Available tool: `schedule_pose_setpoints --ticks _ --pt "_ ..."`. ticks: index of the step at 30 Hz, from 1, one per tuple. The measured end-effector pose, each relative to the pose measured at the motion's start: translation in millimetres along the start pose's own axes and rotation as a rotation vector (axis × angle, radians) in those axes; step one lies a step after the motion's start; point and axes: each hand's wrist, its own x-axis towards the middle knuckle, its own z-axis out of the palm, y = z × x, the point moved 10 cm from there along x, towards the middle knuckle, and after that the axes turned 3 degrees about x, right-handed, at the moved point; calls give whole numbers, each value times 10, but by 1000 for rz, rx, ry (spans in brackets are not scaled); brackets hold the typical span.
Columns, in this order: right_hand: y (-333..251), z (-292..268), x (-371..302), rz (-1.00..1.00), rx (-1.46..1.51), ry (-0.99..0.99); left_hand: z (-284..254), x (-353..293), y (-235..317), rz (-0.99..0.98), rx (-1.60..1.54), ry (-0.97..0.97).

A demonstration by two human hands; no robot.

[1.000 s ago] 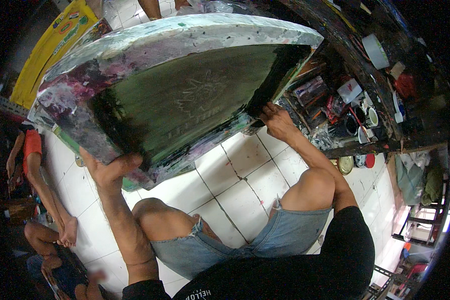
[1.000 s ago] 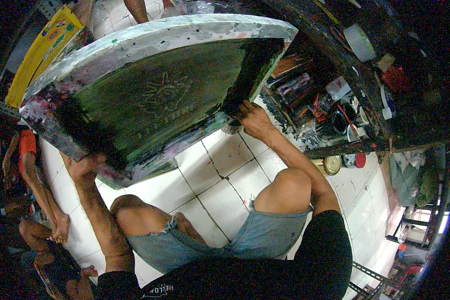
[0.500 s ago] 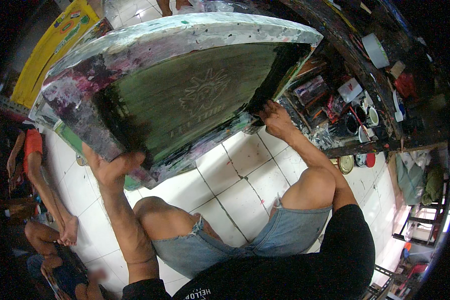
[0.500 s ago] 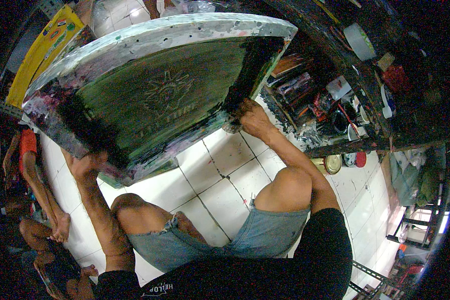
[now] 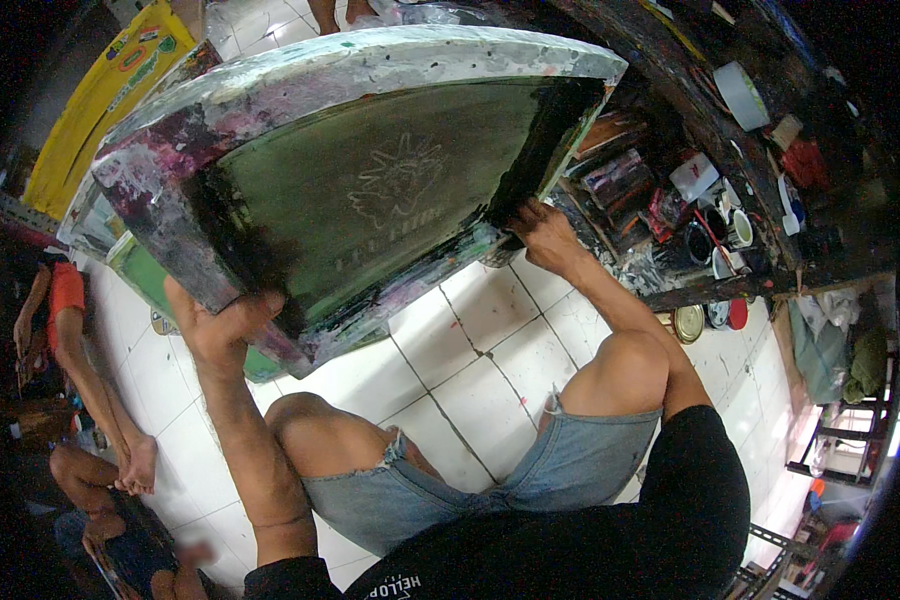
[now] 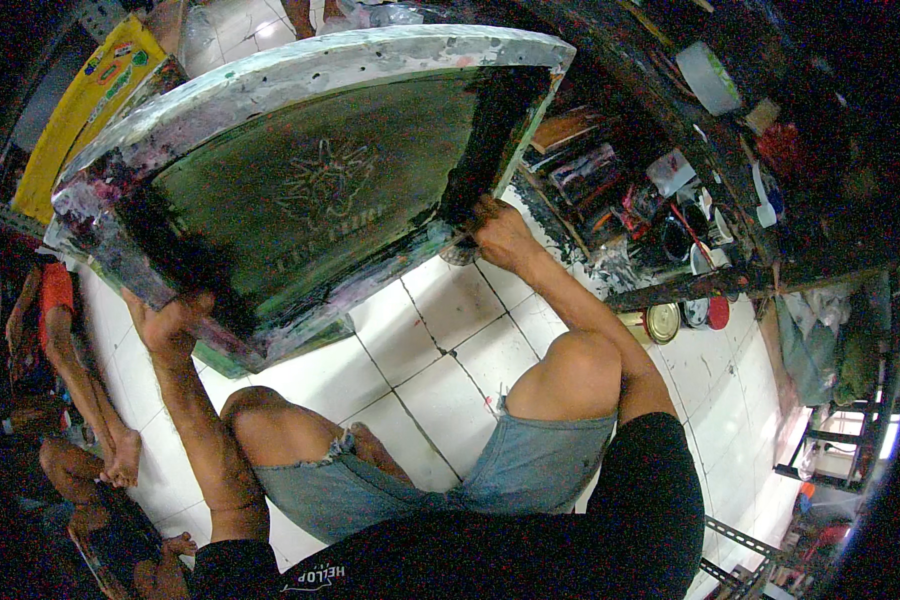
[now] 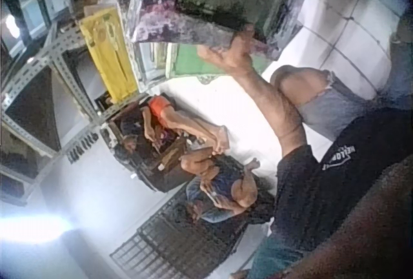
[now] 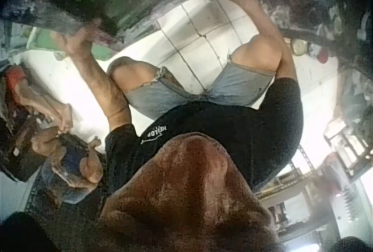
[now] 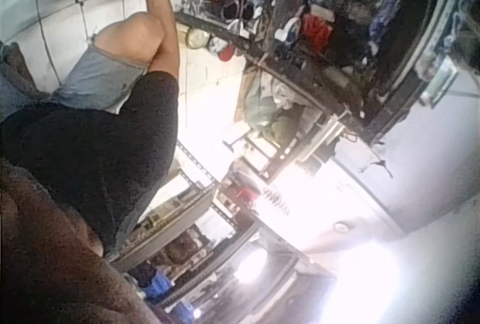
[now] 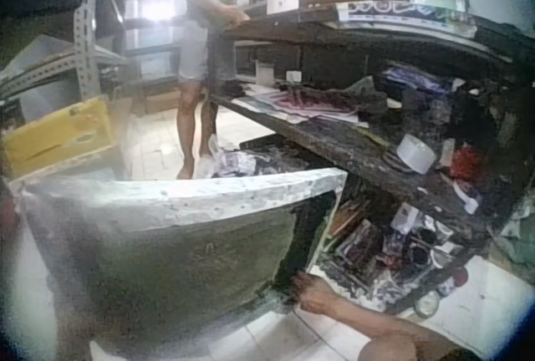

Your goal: The person prepares a screen printing frame by applying ink and using a squeegee to spread it across the mesh. They then move to the floor to clean the frame with a cloth and a brush, wiping the edges and surface before standing up and returning to the workbench.

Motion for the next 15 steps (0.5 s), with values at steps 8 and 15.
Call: schedule_pose_setpoints --ticks 8,15 --pt "6 -35 -503 100 -50 57 -164 20 -151 23 -11 90" --pt "31 -314 -571 276 -117 456 -629 90 -668 -151 178 210"
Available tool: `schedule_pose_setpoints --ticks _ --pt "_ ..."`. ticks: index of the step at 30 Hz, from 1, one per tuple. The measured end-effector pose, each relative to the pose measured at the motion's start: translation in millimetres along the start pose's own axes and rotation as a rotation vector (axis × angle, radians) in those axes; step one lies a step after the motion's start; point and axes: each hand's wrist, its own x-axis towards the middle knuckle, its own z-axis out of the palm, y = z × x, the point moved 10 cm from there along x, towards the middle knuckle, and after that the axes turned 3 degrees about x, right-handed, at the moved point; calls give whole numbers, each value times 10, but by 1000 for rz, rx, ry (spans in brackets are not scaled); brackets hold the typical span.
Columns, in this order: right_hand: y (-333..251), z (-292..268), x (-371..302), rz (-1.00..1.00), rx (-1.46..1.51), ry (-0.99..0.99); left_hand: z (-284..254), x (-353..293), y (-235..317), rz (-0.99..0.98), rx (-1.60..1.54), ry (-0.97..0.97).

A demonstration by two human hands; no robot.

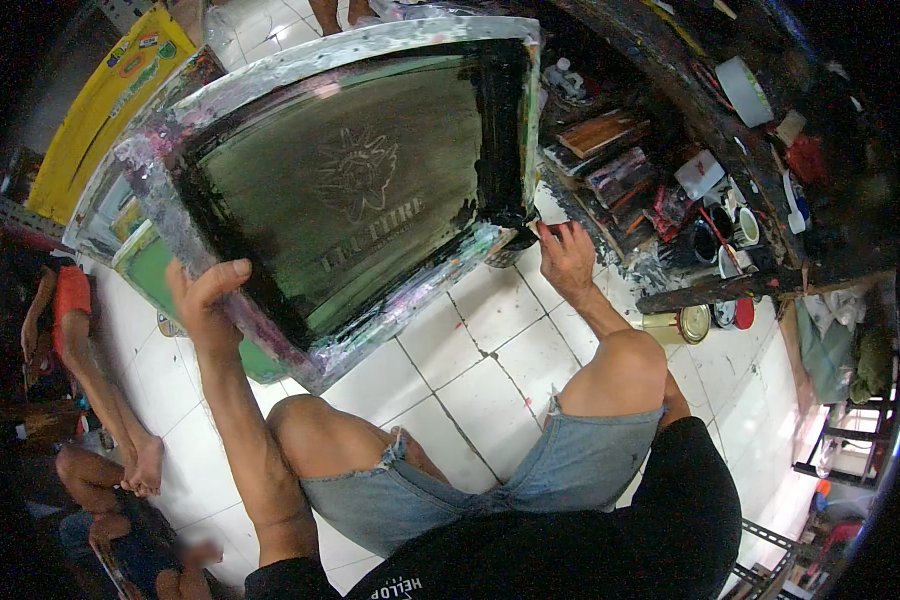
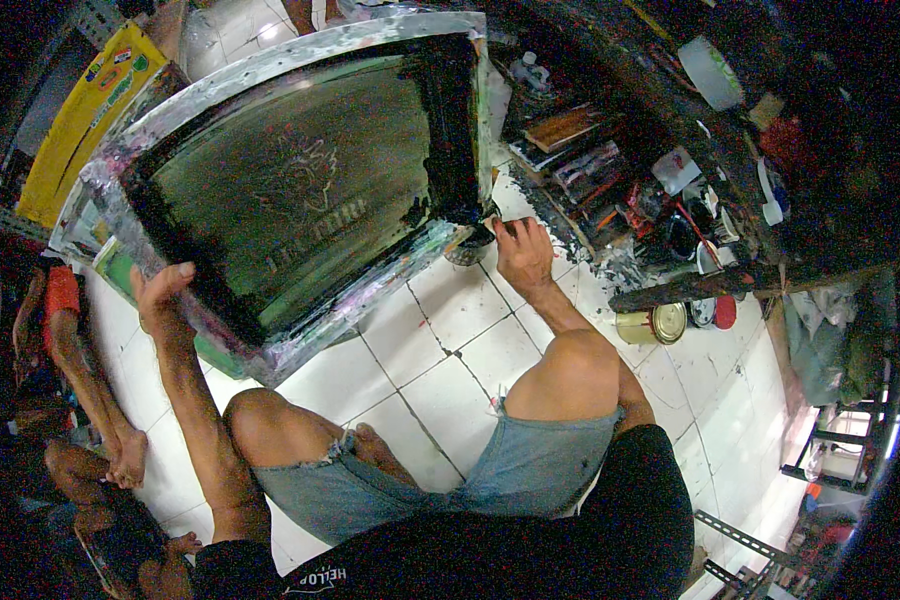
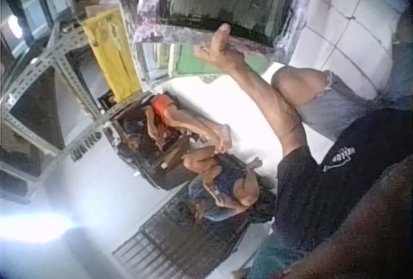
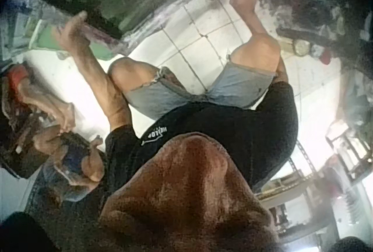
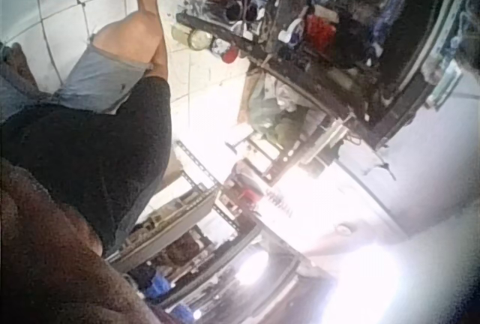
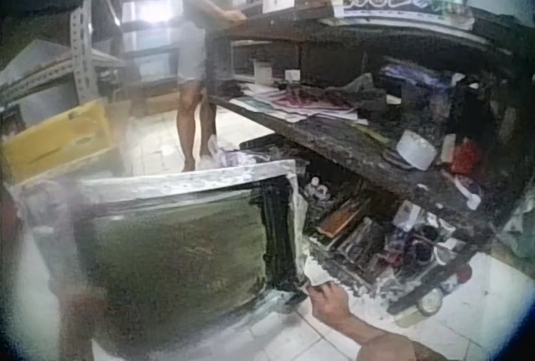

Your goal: The person prepares a screen printing frame by applying ink and using a squeegee to spread it across the mesh. They then move to the floor to clean the frame with a cloth and a brush, wiping the edges and surface before standing up and returning to the workbench.

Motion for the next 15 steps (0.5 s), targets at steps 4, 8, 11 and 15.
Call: schedule_pose_setpoints --ticks 4,8,11,15 --pt "93 160 -3 36 24 -10 122 91 -17 -81 -173 19" --pt "47 336 -116 -52 47 -90 108 114 -78 -97 -193 39" --pt "-19 396 -147 -82 80 -196 172 80 -57 -166 -211 -19" --pt "5 201 -21 -19 67 -83 44 118 -184 -145 -176 35"
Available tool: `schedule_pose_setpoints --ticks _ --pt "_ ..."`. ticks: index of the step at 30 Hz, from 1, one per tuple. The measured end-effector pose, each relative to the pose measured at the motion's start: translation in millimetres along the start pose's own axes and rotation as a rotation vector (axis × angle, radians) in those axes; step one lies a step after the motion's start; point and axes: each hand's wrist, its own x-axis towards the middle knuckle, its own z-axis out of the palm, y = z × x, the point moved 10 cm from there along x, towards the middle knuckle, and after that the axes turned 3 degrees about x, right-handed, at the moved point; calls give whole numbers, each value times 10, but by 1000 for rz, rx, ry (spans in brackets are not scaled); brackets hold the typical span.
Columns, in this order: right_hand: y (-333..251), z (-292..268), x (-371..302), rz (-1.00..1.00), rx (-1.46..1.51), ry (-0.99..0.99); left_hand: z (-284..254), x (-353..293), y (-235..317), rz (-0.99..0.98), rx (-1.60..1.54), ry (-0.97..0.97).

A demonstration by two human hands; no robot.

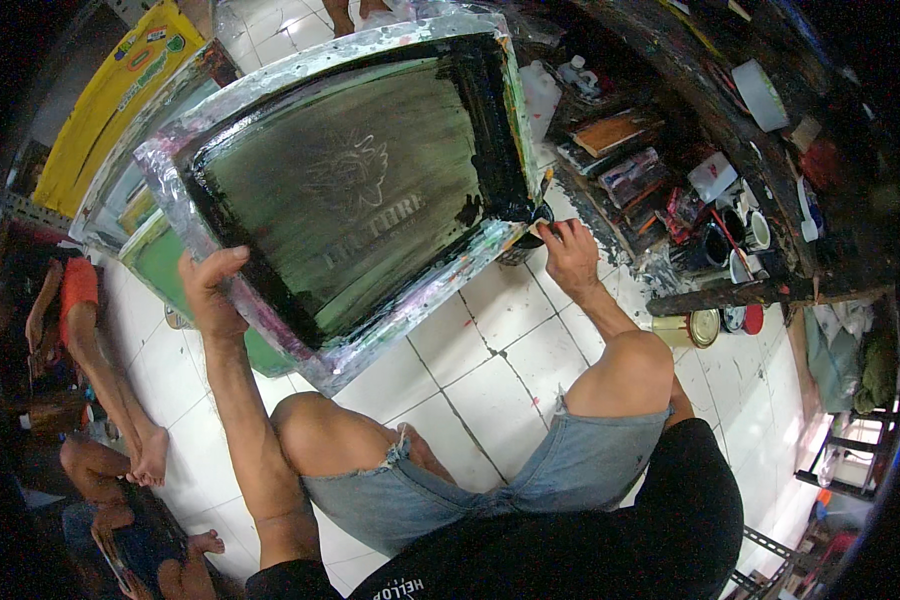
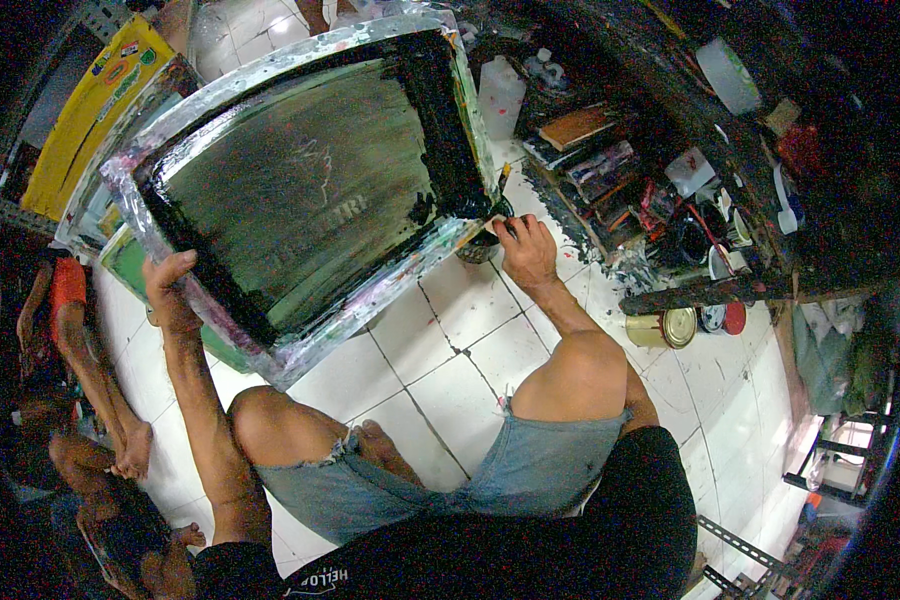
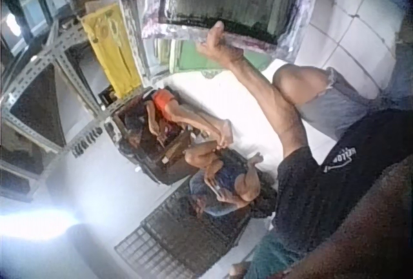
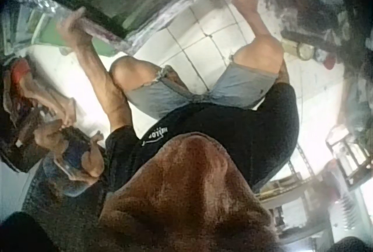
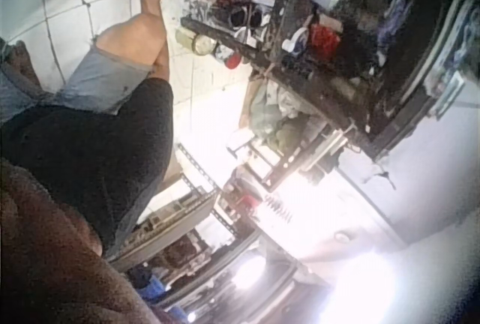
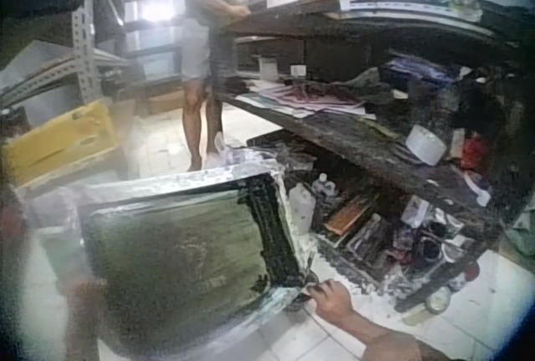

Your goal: The person prepares a screen printing frame by applying ink and using a squeegee to spread it across the mesh. They then move to the floor to clean the frame with a cloth and a brush, wiping the edges and surface before standing up and returning to the workbench.

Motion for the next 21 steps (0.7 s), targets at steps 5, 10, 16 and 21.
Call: schedule_pose_setpoints --ticks 5,10,16,21 --pt "-70 46 54 -17 14 -32 28 -21 -5 -28 -8 11" --pt "1 77 -44 -7 27 -75 169 -77 105 -49 -12 -29" --pt "29 149 -14 39 21 -127 152 -51 75 -52 -23 -63" --pt "110 197 -94 42 37 -183 240 -51 125 -46 -28 -91"
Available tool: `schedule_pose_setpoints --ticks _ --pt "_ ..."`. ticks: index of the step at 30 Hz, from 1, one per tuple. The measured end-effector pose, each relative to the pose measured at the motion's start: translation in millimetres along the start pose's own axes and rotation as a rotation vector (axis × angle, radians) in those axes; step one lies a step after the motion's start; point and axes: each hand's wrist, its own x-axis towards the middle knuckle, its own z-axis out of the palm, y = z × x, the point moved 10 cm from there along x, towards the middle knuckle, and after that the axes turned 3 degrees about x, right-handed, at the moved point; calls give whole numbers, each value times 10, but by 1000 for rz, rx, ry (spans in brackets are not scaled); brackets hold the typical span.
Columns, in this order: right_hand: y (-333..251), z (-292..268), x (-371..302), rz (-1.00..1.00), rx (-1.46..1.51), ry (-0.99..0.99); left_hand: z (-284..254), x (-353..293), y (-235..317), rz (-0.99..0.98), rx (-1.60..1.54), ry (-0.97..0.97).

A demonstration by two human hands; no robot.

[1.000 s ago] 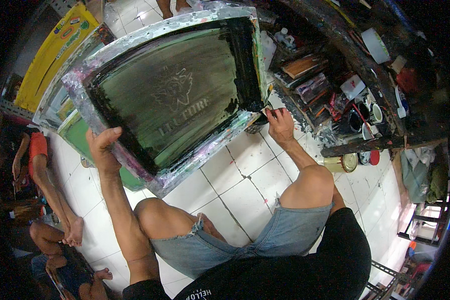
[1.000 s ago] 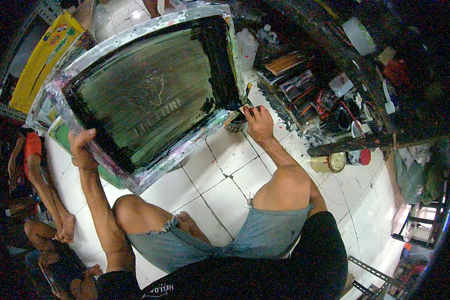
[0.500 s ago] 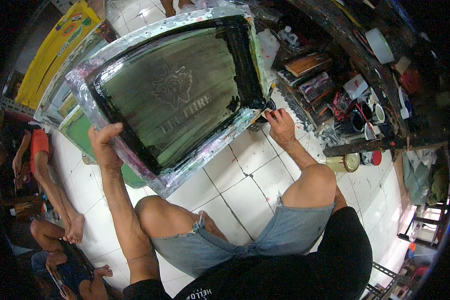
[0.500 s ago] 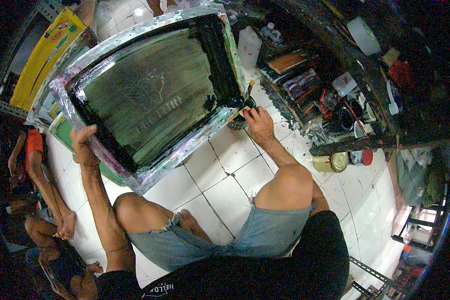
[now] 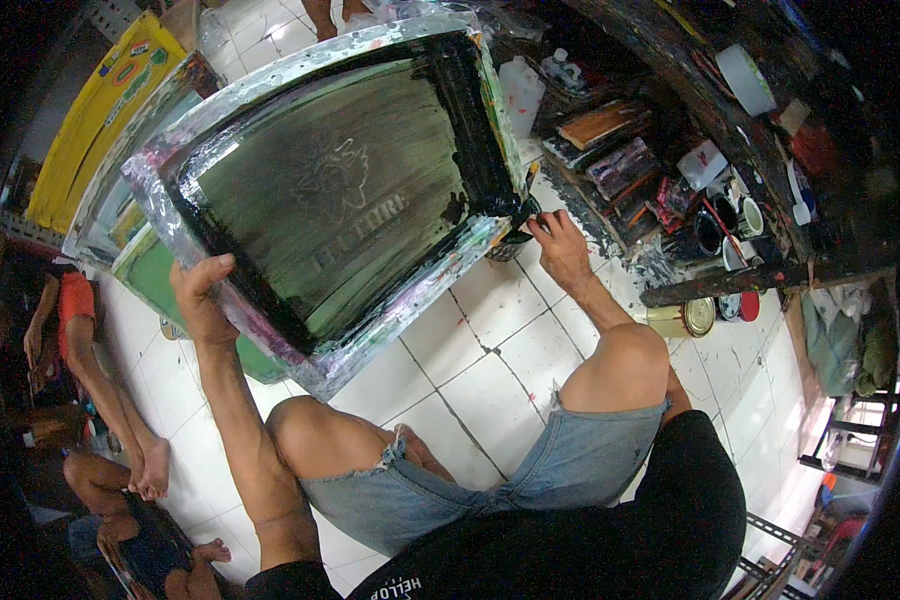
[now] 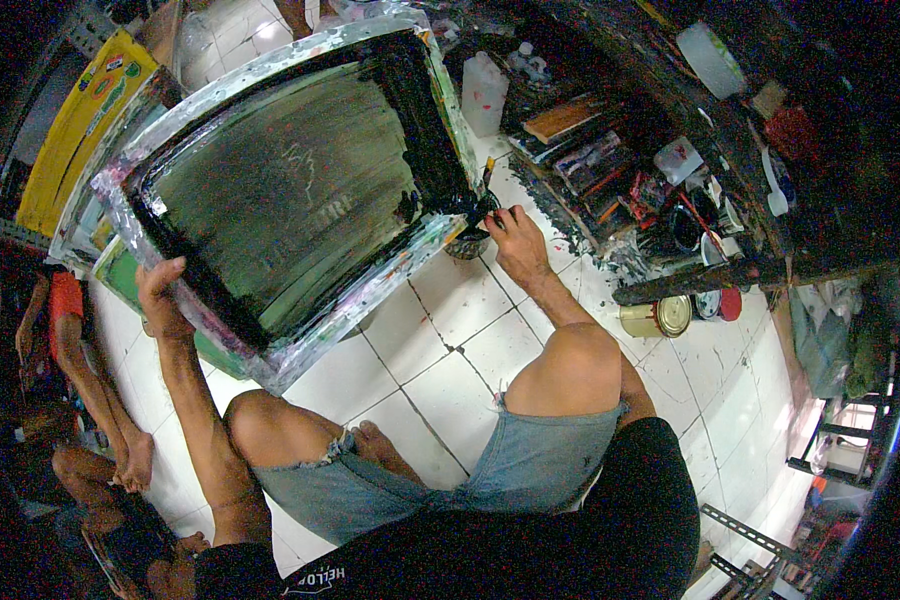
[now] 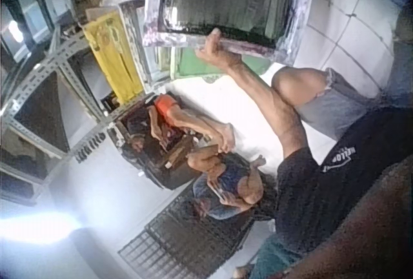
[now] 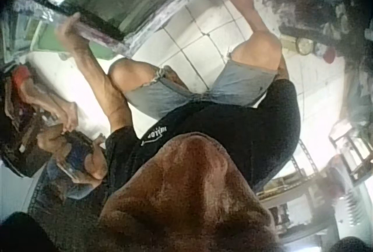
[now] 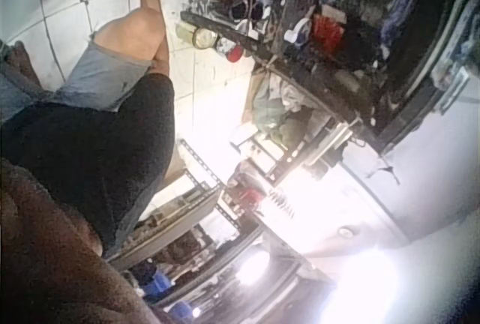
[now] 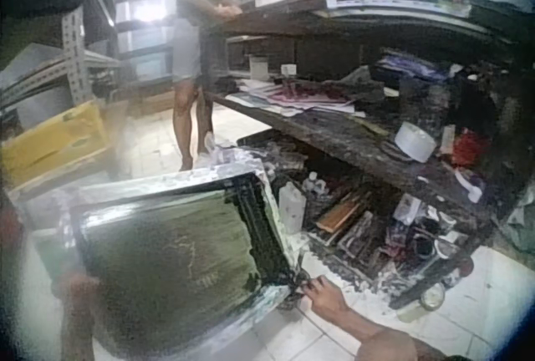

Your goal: The person prepares a screen printing frame by applying ink and using a squeegee to spread it across the mesh. They then move to the floor to clean the frame with a cloth and a brush, wiping the edges and surface before standing up and returning to the workbench.

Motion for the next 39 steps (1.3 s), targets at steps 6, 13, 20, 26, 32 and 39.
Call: schedule_pose_setpoints --ticks 6,13,20,26,32,39 --pt "-75 74 -19 -45 -56 -153 -156 13 -31 59 22 62" --pt "23 46 -256 -13 -15 -106 -61 73 -101 49 0 -32" --pt "36 -19 -341 29 9 -50 -160 73 -42 162 68 50" --pt "165 -138 -495 114 64 -10 -10 21 -30 37 21 -3" --pt "1069 -57 -1172 477 -7 164 -299 133 -200 80 49 89" --pt "2044 -203 -1799 935 -43 374 -483 101 -164 144 169 163"
